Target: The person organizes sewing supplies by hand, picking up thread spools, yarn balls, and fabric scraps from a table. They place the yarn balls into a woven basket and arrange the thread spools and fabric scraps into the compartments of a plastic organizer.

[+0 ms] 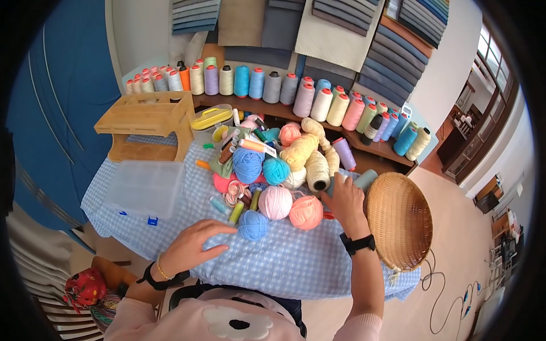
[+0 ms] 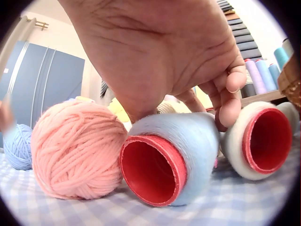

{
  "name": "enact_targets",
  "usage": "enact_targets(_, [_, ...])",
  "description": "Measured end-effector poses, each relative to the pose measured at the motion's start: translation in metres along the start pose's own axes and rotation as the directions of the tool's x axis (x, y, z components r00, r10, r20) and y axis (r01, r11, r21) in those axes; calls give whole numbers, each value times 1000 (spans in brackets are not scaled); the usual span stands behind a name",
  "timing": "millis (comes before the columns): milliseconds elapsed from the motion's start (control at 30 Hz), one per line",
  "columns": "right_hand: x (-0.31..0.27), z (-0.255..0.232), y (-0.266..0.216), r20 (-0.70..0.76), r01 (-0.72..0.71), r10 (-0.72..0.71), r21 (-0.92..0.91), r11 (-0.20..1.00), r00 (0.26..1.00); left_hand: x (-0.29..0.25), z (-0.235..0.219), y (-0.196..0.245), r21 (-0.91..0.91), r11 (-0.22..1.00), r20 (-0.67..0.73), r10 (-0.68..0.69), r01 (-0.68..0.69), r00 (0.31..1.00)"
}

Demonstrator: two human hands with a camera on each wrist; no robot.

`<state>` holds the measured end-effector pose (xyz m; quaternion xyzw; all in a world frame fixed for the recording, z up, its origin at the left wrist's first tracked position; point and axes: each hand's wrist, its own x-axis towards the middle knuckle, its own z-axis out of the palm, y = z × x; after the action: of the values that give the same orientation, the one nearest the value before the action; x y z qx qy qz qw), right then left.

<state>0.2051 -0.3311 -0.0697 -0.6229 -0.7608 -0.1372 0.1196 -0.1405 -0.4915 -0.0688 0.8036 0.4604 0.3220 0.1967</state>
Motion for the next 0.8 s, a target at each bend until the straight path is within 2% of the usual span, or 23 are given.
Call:
enact_targets(67, [1, 0, 0, 1, 22, -22, -10, 1000, 1000, -6, -4, 5, -108, 991, 43, -74, 78, 996])
enact_targets(133, [0, 1, 0, 7, 29, -29, -12, 999, 1000, -7, -7, 6, -110, 991, 44, -74, 79, 996])
enact_targets(233, [2, -2, -7, 75, 5, 0, -66, 998, 997, -5, -12, 11, -97, 995, 10, -31, 31, 999])
enact_targets(400, [0, 8, -4, 68, -3, 8, -61, 998, 998, 18, -30, 25, -57, 998, -40, 19, -21, 999])
enact_targets(500, [-2, 8, -4, 70, -41, 40, 5, 999, 997, 39, -30, 23, -23, 996, -56, 89, -90, 994])
enact_targets(567, [-5, 6, -2, 17, -39, 37, 90, 995, 999, 50, -29, 23, -14, 993, -37, 116, -117, 993])
enact_targets(700, [-14, -5, 3, 42, -120, 114, 187, 975, 993, 59, -20, 25, 2, 986, -34, 165, -165, 986])
enact_targets(767, [-20, -13, 7, -138, -83, 127, 289, 954, 982, 60, -19, 28, -62, 991, 16, 120, -119, 993])
enact_targets(800, [-21, -23, 9, -136, -81, 125, 288, 954, 983, 61, -18, 27, -64, 991, 14, 118, -117, 993])
